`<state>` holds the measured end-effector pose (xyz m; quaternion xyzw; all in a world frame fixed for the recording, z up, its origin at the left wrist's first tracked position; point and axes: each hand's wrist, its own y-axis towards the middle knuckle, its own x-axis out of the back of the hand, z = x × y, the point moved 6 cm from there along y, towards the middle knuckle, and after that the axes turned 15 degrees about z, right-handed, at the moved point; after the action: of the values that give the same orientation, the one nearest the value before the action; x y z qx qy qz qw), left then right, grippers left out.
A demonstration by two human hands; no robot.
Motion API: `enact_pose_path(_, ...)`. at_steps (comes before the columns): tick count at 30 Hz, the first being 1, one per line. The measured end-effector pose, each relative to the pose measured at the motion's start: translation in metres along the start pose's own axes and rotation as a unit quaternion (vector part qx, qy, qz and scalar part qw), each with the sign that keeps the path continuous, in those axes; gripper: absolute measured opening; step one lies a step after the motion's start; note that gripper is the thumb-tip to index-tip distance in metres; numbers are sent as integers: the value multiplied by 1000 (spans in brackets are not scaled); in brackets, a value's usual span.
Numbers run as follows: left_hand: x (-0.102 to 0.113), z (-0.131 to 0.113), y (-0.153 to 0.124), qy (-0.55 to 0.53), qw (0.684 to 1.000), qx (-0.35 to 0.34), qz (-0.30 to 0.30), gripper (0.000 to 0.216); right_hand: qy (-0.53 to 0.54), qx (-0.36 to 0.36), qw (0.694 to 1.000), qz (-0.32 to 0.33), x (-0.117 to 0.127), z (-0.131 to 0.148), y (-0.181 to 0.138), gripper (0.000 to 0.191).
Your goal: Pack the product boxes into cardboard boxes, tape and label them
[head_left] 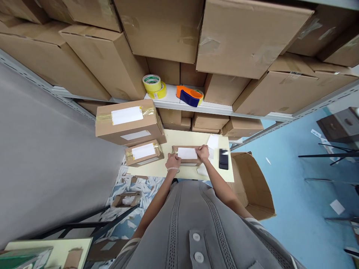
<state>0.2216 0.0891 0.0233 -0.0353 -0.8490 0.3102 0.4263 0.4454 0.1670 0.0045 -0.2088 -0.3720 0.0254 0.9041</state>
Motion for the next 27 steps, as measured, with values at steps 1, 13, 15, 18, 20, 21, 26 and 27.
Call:
enact_pose_path(1, 0, 1, 0, 3, 1000, 4, 2, 16, 0, 0, 1000, 0, 1, -1, 0, 20)
enact_pose_path(13, 4, 3, -4, 7, 1000, -17, -23, 19, 38, 82, 996, 19, 9, -8, -8, 28)
enact_pose_path(15, 6, 1, -5, 23, 999, -26, -32, 25, 32, 88, 995, 25, 10, -12, -14, 33)
enact_pose_path(18, 11, -8, -5, 60, 996, -61, -27, 40, 24, 81, 996, 32, 7, -20, -22, 37)
enact_pose_path(20, 12, -14, -4, 87, 992, -88, -5, 53, 25, 74, 996, 37, 2, -24, -26, 38)
enact_pose_path(21, 11, -17, -4, 98, 990, -97, 7, 57, 26, 71, 996, 38, 0, -26, -28, 39)
enact_pose_path(26, 6, -22, -3, 139, 984, -102, 55, 61, 27, 69, 997, 31, -4, -31, -32, 39)
enact_pose_path(27, 4, -21, -3, 142, 983, -98, 61, 61, 26, 73, 997, 29, -4, -31, -33, 38)
